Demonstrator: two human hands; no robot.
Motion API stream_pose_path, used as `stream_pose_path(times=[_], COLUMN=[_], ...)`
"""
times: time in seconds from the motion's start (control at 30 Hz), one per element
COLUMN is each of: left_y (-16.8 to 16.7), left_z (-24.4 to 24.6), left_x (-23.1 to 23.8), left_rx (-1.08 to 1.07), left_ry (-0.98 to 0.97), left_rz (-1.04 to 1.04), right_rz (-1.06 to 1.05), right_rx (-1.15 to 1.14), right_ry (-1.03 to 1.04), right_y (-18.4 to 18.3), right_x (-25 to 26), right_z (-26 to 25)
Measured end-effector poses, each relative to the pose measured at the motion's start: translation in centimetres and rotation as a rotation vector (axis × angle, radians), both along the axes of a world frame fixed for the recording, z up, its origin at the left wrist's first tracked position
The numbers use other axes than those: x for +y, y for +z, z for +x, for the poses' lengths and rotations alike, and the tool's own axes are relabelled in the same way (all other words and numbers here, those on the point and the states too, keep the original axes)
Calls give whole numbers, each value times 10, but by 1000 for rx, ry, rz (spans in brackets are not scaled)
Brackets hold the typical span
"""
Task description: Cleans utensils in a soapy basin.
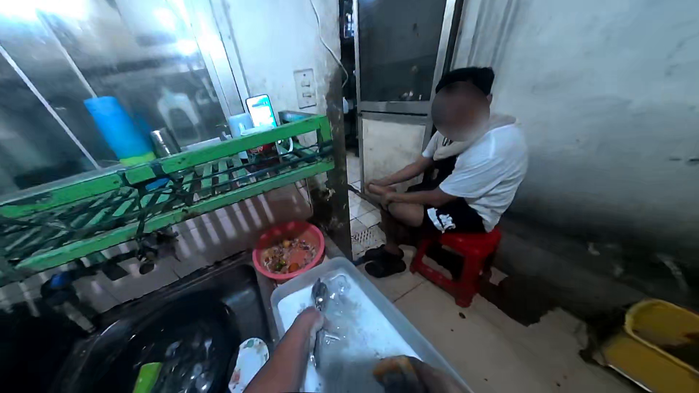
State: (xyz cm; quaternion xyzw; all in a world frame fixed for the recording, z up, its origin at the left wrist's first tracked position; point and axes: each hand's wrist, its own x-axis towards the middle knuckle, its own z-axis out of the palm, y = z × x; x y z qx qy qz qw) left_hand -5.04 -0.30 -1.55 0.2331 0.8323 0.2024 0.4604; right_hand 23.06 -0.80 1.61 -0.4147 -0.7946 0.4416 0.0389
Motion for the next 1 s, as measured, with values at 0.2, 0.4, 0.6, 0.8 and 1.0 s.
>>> stream_pose_path(times=[0.2, 0.4, 0.6, 0.8, 1.0], left_y=[12, 9, 18, 12, 39], left_z=[-4, -5, 1, 1, -19], left_x=[-15, -31, -33, -27, -27], left_rx=[-70, -238, -137, -171, -668], left_ry=[125, 168, -31, 63, 530], left_rz=[368, 543, 568, 683, 913], right_rz=[34, 68, 28, 19, 45], right_rx=[-86, -110, -175, -456, -521], right_ry=[27, 86, 46, 219, 215], right_y=[0, -5, -6, -7, -1], right_x=[1, 2, 3, 2, 0], right_z=[-3, -3, -6, -17, -22])
